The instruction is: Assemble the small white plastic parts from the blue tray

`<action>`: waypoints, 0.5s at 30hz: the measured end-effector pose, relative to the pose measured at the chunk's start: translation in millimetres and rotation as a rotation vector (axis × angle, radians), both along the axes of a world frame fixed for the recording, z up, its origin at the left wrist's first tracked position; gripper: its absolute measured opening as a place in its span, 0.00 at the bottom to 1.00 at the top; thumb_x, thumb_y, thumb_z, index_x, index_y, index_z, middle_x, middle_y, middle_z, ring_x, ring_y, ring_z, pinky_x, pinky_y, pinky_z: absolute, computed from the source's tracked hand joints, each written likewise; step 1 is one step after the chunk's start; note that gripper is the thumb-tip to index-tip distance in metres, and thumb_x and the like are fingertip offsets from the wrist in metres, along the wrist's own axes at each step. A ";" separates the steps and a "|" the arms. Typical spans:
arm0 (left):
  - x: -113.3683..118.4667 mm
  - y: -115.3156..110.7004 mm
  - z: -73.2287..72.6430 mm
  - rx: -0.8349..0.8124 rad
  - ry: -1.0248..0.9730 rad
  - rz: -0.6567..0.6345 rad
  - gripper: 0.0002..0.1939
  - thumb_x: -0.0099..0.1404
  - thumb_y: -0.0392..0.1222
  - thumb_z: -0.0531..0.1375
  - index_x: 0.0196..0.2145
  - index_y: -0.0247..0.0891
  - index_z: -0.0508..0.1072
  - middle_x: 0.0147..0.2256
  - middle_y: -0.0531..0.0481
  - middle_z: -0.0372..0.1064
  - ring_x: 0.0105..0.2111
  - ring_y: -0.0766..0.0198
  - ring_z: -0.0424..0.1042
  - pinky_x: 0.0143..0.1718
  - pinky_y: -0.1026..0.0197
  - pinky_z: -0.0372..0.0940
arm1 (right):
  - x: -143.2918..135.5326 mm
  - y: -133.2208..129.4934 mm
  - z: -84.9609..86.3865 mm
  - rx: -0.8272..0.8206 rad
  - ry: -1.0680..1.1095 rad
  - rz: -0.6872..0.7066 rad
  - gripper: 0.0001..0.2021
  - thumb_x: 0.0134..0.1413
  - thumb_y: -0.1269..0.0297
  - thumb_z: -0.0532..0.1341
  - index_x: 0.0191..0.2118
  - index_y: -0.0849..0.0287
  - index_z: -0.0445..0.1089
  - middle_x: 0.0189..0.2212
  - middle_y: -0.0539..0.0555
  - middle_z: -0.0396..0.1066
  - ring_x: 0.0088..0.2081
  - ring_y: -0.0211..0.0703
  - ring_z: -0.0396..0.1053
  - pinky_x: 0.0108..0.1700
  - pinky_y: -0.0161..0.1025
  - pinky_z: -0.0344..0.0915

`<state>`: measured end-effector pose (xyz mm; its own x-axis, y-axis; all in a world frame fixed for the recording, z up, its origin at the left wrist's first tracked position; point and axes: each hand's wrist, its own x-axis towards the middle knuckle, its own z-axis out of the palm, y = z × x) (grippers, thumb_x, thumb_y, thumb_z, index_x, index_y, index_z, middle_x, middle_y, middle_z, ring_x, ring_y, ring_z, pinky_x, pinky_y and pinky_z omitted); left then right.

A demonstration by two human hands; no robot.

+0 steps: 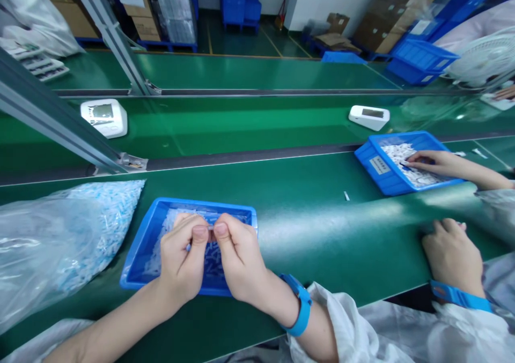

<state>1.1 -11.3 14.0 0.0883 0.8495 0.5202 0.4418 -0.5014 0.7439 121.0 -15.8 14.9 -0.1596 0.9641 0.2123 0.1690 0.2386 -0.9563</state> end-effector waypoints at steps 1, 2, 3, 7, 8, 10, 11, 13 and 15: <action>-1.2 0.1 0.4 -0.042 -0.057 -0.019 0.17 0.70 0.34 0.48 0.22 0.38 0.60 0.20 0.55 0.60 0.22 0.67 0.60 0.30 0.58 0.54 | 2.0 0.9 0.8 0.034 -0.022 0.013 0.17 0.68 0.60 0.46 0.26 0.57 0.57 0.23 0.47 0.57 0.25 0.37 0.57 0.28 0.36 0.54; -2.4 0.0 0.6 -0.071 -0.104 -0.032 0.18 0.70 0.35 0.48 0.22 0.38 0.61 0.20 0.55 0.60 0.22 0.67 0.60 0.30 0.58 0.54 | 3.6 1.5 1.4 0.069 -0.045 0.026 0.16 0.68 0.61 0.46 0.27 0.57 0.58 0.24 0.48 0.59 0.26 0.37 0.58 0.30 0.37 0.55; -3.5 0.0 0.6 -0.087 -0.139 -0.045 0.18 0.71 0.37 0.48 0.22 0.38 0.61 0.20 0.55 0.59 0.22 0.67 0.59 0.29 0.59 0.53 | 4.9 2.0 1.8 0.104 -0.070 0.038 0.16 0.68 0.62 0.46 0.28 0.57 0.59 0.25 0.49 0.60 0.27 0.39 0.59 0.31 0.38 0.56; -5.8 -0.4 -0.9 -0.084 -0.211 -0.101 0.17 0.71 0.37 0.48 0.23 0.38 0.60 0.20 0.55 0.58 0.23 0.67 0.59 0.30 0.58 0.54 | 8.4 4.4 2.4 0.249 -0.161 0.091 0.11 0.67 0.66 0.46 0.33 0.56 0.61 0.27 0.51 0.61 0.31 0.41 0.60 0.34 0.39 0.58; -5.9 -0.5 -1.3 -0.071 -0.222 -0.109 0.17 0.71 0.36 0.48 0.23 0.38 0.60 0.21 0.55 0.58 0.23 0.67 0.58 0.30 0.58 0.54 | 9.3 5.2 2.3 0.285 -0.182 0.104 0.10 0.67 0.67 0.47 0.34 0.56 0.61 0.28 0.51 0.61 0.31 0.42 0.60 0.34 0.40 0.58; -5.8 -0.6 -1.4 -0.030 -0.229 -0.121 0.16 0.70 0.35 0.48 0.24 0.38 0.61 0.21 0.55 0.57 0.23 0.67 0.58 0.30 0.58 0.54 | 10.8 6.9 1.8 0.343 -0.212 0.120 0.09 0.66 0.69 0.47 0.35 0.57 0.61 0.28 0.51 0.60 0.31 0.42 0.59 0.35 0.41 0.58; -5.7 -0.6 -1.0 -0.010 -0.221 -0.129 0.15 0.70 0.34 0.48 0.24 0.38 0.61 0.21 0.55 0.57 0.23 0.67 0.58 0.30 0.58 0.54 | 11.4 7.7 1.3 0.366 -0.217 0.121 0.09 0.66 0.70 0.47 0.35 0.57 0.60 0.28 0.51 0.60 0.31 0.42 0.59 0.36 0.41 0.58; -5.5 -0.1 0.6 0.018 -0.194 -0.155 0.15 0.70 0.33 0.48 0.25 0.38 0.61 0.21 0.55 0.56 0.23 0.67 0.57 0.30 0.58 0.54 | 11.9 8.5 -0.3 0.403 -0.203 0.110 0.09 0.66 0.70 0.47 0.34 0.57 0.60 0.27 0.51 0.59 0.30 0.41 0.58 0.35 0.41 0.58; -5.3 0.6 2.3 0.022 -0.167 -0.190 0.14 0.69 0.32 0.48 0.25 0.38 0.60 0.21 0.55 0.55 0.23 0.68 0.57 0.30 0.58 0.54 | 11.4 8.4 -2.6 0.432 -0.169 0.100 0.09 0.66 0.71 0.47 0.34 0.57 0.60 0.27 0.51 0.59 0.29 0.41 0.58 0.33 0.41 0.58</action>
